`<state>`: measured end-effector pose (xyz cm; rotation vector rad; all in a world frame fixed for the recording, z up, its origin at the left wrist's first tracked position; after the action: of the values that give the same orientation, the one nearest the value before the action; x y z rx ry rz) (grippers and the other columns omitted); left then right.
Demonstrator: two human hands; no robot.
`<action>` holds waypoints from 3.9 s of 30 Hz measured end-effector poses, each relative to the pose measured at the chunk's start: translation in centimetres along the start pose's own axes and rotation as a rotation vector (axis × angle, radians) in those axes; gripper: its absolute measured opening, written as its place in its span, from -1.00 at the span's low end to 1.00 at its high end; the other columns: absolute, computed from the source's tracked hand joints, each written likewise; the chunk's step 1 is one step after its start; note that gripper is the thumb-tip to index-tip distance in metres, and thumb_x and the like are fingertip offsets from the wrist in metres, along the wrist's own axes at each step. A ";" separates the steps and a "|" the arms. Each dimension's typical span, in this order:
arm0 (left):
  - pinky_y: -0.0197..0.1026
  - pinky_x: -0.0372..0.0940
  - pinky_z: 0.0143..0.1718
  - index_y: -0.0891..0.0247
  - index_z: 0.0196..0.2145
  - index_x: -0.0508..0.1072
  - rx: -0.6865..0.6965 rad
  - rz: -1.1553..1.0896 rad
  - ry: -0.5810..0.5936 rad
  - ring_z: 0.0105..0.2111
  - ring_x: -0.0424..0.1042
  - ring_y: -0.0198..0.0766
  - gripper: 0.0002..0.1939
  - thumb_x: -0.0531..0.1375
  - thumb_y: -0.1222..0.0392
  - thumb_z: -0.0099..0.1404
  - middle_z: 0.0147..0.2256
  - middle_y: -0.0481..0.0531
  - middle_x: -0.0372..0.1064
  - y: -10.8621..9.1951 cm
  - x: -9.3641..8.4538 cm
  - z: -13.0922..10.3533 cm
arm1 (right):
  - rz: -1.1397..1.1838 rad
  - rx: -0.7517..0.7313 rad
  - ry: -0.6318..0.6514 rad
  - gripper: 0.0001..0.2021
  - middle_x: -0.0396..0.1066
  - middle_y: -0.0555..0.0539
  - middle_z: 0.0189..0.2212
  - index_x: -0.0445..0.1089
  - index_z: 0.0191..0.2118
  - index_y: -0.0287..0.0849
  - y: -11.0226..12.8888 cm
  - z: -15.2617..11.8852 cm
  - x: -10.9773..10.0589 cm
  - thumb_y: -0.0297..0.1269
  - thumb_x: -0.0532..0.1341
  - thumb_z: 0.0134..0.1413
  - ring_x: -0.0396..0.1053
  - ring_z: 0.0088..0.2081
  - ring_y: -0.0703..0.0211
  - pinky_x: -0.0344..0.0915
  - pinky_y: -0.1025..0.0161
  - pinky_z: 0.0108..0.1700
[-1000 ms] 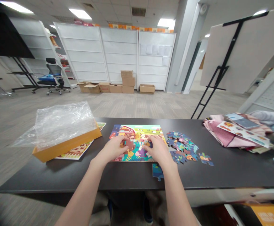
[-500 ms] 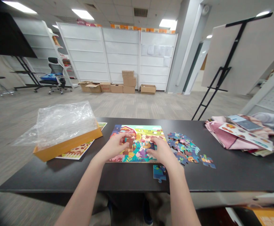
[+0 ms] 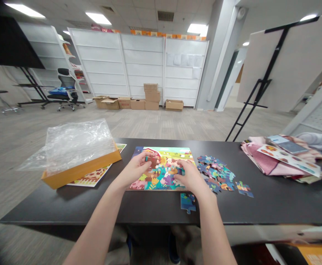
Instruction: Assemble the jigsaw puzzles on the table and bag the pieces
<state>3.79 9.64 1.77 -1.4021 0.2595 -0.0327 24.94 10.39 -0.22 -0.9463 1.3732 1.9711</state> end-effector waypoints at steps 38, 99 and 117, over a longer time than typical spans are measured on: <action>-0.12 0.40 -0.18 0.27 -0.24 0.40 0.066 -0.005 0.095 -0.26 0.48 -0.17 -0.81 0.22 0.12 0.23 -0.24 0.05 0.46 -0.6 1.2 -0.2 | 0.498 -0.095 0.002 -0.71 0.55 -0.11 -0.13 0.48 -0.08 -0.11 3.6 -0.5 -1.3 -0.09 0.29 0.13 0.47 -0.20 0.08 0.37 0.18 -0.18; -0.26 0.46 -0.33 0.23 -0.17 0.40 -0.058 -0.336 -0.025 -0.31 0.47 -0.30 -0.59 0.39 -0.03 0.15 -0.29 -0.02 0.41 0.1 3.2 -0.3 | 0.569 -0.054 -0.042 -0.71 0.54 -0.07 -0.37 0.50 -0.35 -0.14 4.3 -0.1 -0.4 0.00 0.26 0.14 0.43 -0.35 0.11 0.35 0.21 -0.28; -0.25 0.40 -0.37 0.33 -0.24 0.53 -0.128 -0.240 0.031 -0.32 0.60 -0.14 -0.68 0.43 0.09 0.12 -0.39 0.11 0.57 0.8 3.0 -0.2 | 0.646 0.050 -0.115 -0.57 0.52 -0.09 -0.41 0.50 -0.36 -0.18 1.7 -0.1 -1.3 0.16 0.29 0.06 0.41 -0.37 0.13 0.34 0.23 -0.30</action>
<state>6.58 9.05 0.49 -1.5555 0.1190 -0.2394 24.46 9.67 1.76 -0.3701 1.8035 2.3801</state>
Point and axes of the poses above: each hand's wrist, its own z-axis towards the middle knuckle, its own x-axis out of the palm, y = z × x, the point moved 8 cm from there along z, towards the middle knuckle
